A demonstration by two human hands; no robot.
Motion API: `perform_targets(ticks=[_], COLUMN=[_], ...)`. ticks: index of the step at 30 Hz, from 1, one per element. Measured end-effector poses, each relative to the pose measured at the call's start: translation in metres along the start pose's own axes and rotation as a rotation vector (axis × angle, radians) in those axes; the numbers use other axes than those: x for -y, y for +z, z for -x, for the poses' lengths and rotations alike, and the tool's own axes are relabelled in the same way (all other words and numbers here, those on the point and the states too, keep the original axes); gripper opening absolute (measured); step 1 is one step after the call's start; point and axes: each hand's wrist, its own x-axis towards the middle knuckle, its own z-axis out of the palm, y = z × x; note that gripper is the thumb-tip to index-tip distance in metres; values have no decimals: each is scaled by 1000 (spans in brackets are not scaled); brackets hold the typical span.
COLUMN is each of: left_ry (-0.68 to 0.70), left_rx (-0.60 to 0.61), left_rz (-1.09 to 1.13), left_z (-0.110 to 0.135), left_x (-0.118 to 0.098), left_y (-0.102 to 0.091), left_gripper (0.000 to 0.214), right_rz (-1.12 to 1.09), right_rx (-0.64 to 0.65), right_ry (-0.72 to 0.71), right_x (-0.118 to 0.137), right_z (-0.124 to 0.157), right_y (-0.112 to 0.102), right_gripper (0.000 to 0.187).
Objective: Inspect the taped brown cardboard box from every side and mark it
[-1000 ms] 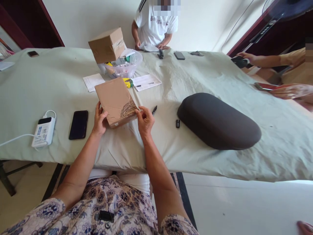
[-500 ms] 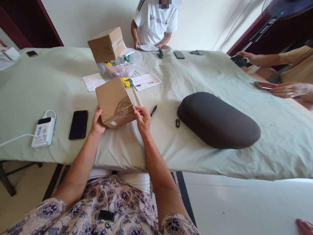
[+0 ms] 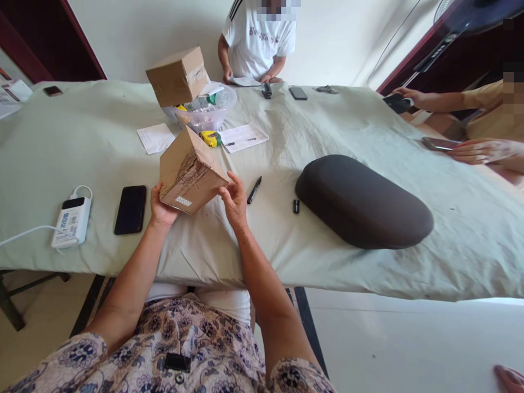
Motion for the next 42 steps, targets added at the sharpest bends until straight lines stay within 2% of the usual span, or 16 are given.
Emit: perform_targets(ticks=[2, 4, 8, 13, 20, 23, 27, 31, 37, 42], left_ry=[3, 2, 17, -21, -171, -233, -232, -235, -367, -465], left_rx=[-2, -3, 8, -18, -36, -30, -48, -60, -50, -78], left_rz=[26, 50, 45, 78, 304, 315, 295, 259, 202, 194], left_z=[1, 2, 3, 4, 8, 8, 7, 6, 6, 7], left_x=[0, -1, -2, -1, -4, -6, -7, -9, -15, -20], left_y=[3, 4, 4, 3, 9, 11, 9, 7, 5, 2], left_gripper=[60, 60, 63, 65, 51, 49, 48, 46, 44, 52], right_rz=[-70, -113, -60, 76, 138, 104, 21, -50, -14, -100], right_rx=[63, 178, 386, 461, 344, 267, 143, 78, 3, -142], right_ry=[5, 30, 95, 85, -32, -64, -59, -31, 50, 95], right_x=[-2, -5, -10, -10, -6, -3, 3, 7, 15, 18], right_z=[2, 5, 14, 25, 23, 17, 7, 0, -6, -12], right_y=[6, 12, 19, 26, 18, 9, -2, -10, -13, -19], right_gripper=[71, 77, 91, 98, 111, 106, 101, 91, 79, 70])
